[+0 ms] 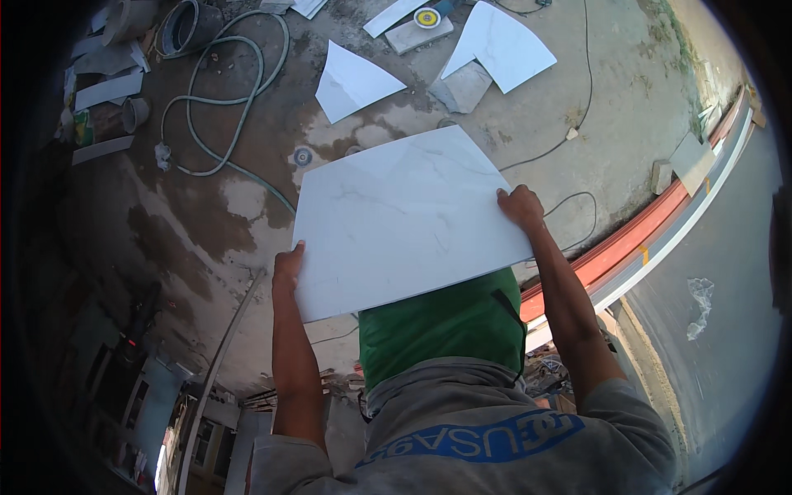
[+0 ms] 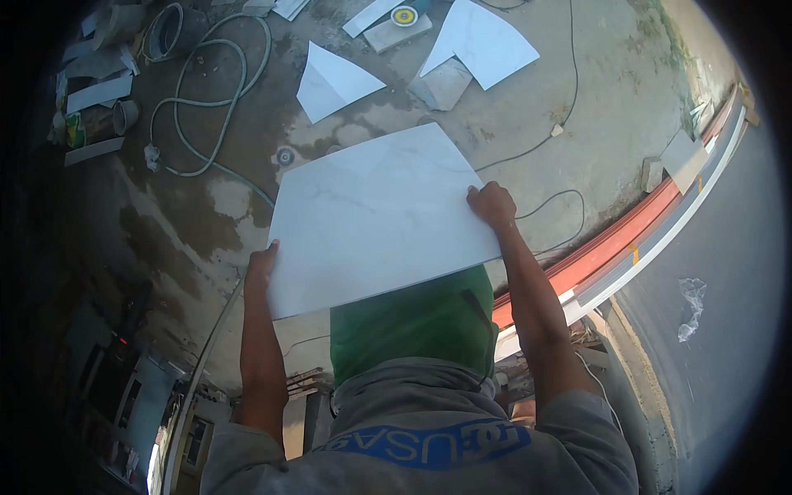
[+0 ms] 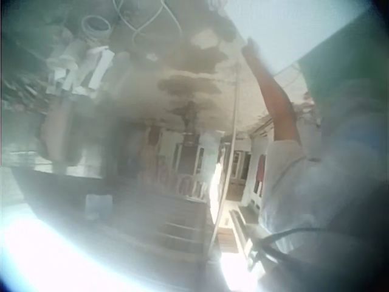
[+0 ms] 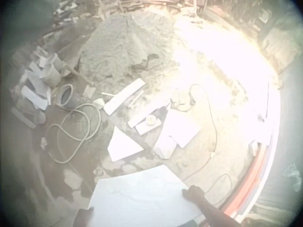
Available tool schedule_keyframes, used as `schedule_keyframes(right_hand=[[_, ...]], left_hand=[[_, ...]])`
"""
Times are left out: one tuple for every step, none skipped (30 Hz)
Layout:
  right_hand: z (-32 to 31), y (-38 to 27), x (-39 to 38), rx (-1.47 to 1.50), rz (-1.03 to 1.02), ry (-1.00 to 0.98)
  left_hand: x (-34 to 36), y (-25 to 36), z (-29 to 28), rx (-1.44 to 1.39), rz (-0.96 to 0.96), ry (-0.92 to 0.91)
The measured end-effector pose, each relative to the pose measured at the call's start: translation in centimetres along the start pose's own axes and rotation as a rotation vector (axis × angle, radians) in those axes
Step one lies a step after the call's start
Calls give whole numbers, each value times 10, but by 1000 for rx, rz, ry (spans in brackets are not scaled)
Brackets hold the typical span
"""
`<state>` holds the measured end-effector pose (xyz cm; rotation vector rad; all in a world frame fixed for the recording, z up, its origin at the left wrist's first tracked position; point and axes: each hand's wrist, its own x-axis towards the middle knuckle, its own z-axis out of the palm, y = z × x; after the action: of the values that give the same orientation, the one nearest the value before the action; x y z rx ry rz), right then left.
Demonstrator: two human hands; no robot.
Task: The person marks a floor tile with a pencil using a square, carries the tile to an outdoor workspace, and uses an angle grinder to cut the tile along the marked line.
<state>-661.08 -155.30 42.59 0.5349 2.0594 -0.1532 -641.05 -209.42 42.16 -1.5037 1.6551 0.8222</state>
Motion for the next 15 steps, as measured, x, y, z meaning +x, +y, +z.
schedule_keyframes(right_hand=[[6, -21, 13, -10, -7, -45], [11, -49, 28, -19, -23, -81], [19, -63, 45, -33, -1, -78], [28, -77, 60, -48, -5, -79], [35, -95, 75, -52, -14, -78], [40, -112, 84, -45, -20, -79], [43, -127, 92, -47, -14, -72], [44, -117, 106, -54, 49, -61], [52, -156, 103, -37, 38, -85], [59, -158, 110, -31, 41, -87], [65, -168, 114, -27, 51, -90], [72, -173, 117, -31, 35, -73], [73, -172, 122, -25, 31, -91], [72, -170, 126, -15, 47, -88], [69, -171, 128, -3, 73, -74]], left_hand=[[25, -4, -2, -7, -20, -4], [54, -5, -8, -25, -33, -3], [83, -4, -5, -22, -39, -28], [112, -3, -4, -66, -33, -82], [139, 3, -9, -106, -20, -126], [166, 5, -16, -87, -40, -91], [187, 10, -10, -70, -58, -71], [189, 41, 24, -2, -89, -131], [215, 16, -16, -64, -79, -172], [224, 19, -8, -104, -89, -218], [242, 8, -13, -134, -3, -225], [265, 0, -16, -110, 10, -244], [284, -1, -11, -69, 9, -259], [300, -2, -5, -27, 12, -269], [313, -6, -2, 11, 14, -271]])
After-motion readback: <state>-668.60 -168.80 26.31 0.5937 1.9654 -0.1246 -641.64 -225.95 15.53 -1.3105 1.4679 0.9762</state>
